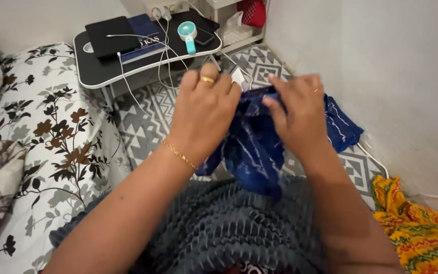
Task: The person irons a blue patterned shirt on the floor, smoothing it out, buttoning it, and pressing the fabric with an iron. The shirt is handled one at a time and placed flat on the floor during ironing.
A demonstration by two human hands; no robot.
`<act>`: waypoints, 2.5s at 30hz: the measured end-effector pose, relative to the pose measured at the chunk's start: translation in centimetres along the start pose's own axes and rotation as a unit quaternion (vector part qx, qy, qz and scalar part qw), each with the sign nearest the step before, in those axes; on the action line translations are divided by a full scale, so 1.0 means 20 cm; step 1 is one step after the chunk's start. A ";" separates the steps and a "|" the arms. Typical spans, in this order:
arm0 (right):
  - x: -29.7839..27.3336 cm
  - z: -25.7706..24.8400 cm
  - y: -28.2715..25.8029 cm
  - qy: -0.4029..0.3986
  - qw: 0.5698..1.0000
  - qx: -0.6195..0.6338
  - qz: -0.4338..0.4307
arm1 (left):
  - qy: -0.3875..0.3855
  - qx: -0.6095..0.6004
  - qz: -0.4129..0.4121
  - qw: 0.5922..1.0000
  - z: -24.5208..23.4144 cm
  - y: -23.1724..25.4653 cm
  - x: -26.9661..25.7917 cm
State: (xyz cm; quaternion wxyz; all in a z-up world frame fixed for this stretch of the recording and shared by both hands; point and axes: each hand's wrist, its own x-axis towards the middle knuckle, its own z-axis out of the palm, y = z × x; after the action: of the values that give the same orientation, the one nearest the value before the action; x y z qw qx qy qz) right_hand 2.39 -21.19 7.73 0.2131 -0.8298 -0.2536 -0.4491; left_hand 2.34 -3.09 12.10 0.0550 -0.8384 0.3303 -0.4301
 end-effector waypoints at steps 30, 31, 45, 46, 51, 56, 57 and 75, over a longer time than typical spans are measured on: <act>-0.02 0.43 0.47 -0.029 0.895 0.224 0.385 | 0.026 -0.449 -0.354 0.820 0.76 -0.15 -0.08; -0.07 0.50 0.50 0.005 0.932 0.178 0.314 | 0.036 -0.458 -0.333 0.824 0.89 -0.13 -0.13; -1.29 1.12 0.66 -0.330 0.804 0.115 0.481 | -0.199 -0.440 -0.365 0.796 1.20 0.30 -0.89; -1.30 1.15 0.71 -0.345 0.790 0.067 0.503 | -0.192 -0.430 -0.309 0.826 1.18 0.29 -0.84; -1.45 1.20 0.72 -0.546 0.728 0.071 0.409 | -0.400 -0.378 -0.209 0.808 1.11 0.30 -0.79; -1.40 1.09 0.75 -0.475 0.737 0.079 0.474 | -0.470 -0.328 -0.242 0.783 1.17 0.28 -0.93; -1.36 1.03 0.78 -0.430 0.756 0.073 0.488 | -0.458 -0.323 -0.237 0.794 1.20 0.28 -0.95; -0.93 0.57 0.45 -0.050 0.939 0.107 0.323 | -0.324 -0.265 -0.452 0.788 1.10 0.14 -1.05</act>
State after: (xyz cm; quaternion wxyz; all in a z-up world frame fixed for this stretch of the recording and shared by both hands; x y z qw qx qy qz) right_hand 6.50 -25.88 -15.04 0.4207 -0.8611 -0.0292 -0.2842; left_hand 8.84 3.20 -17.08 -0.2659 -0.9637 -0.0222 -0.0049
